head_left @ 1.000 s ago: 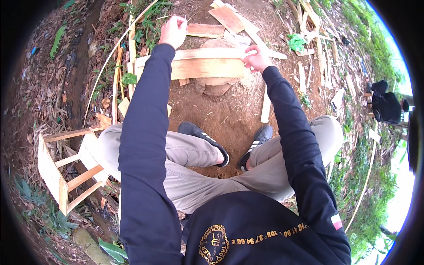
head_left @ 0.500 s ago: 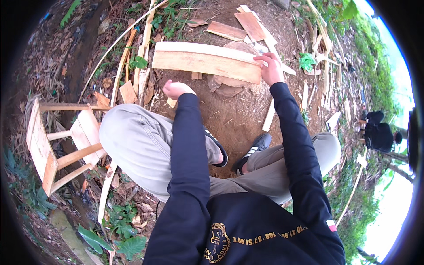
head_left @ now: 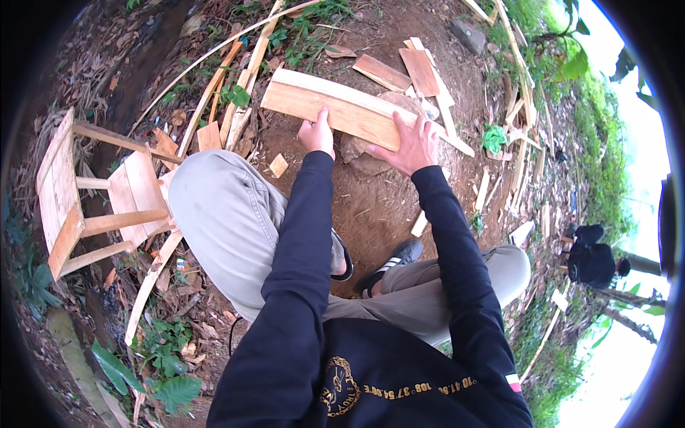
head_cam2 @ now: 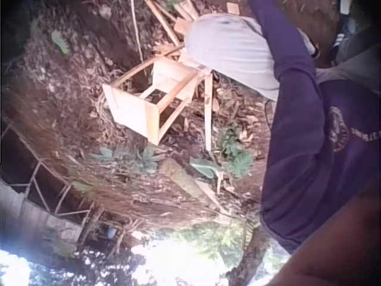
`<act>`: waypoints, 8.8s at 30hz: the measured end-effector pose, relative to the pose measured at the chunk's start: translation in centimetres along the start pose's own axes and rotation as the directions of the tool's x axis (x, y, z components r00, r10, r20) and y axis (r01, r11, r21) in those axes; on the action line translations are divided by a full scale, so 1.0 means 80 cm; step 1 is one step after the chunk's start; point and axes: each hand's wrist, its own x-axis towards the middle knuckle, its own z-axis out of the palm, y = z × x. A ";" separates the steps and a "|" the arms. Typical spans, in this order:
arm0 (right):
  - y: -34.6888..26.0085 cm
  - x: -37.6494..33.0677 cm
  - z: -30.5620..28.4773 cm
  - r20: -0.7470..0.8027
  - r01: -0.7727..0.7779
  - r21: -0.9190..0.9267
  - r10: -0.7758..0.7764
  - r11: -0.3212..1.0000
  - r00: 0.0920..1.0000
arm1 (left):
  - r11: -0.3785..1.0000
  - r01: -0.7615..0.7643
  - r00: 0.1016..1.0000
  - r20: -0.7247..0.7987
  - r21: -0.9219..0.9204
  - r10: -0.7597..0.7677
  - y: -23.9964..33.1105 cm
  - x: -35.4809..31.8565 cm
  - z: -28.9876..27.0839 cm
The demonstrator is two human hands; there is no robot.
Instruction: The person sits on the ground and assembles wooden planks into a frame. They align the pieces, insert nails, and use a hammer to secure the joints. The person repeatedly lifts and inspects the frame to check alignment before continuing to hammer.
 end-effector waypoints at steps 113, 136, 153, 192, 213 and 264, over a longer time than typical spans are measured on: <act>0.156 0.006 0.088 0.198 -0.323 0.944 0.679 0.061 0.707 | 0.628 -0.268 0.934 0.356 0.731 -0.016 0.115 0.143 -0.039; 0.105 0.076 0.051 0.078 -0.195 0.743 0.206 0.640 0.975 | 0.005 -0.180 0.973 0.177 0.984 0.147 0.197 0.267 -0.108; 0.158 0.076 0.040 0.490 -0.549 0.743 0.247 0.382 0.836 | 0.523 -0.815 0.370 0.919 0.249 0.140 0.026 -0.084 0.154; 0.157 0.077 0.045 0.471 -0.551 0.748 0.289 0.369 0.833 | 0.604 -0.721 0.492 0.865 0.339 0.102 0.025 -0.100 0.156; 0.158 0.084 0.054 0.476 -0.550 0.725 0.275 0.415 0.835 | 0.562 -0.784 0.465 0.850 0.265 0.248 0.001 -0.092 0.146; 0.150 0.068 0.033 0.373 -0.476 0.803 0.320 0.358 0.871 | 0.394 -0.899 0.330 0.886 0.191 0.325 0.001 -0.099 0.144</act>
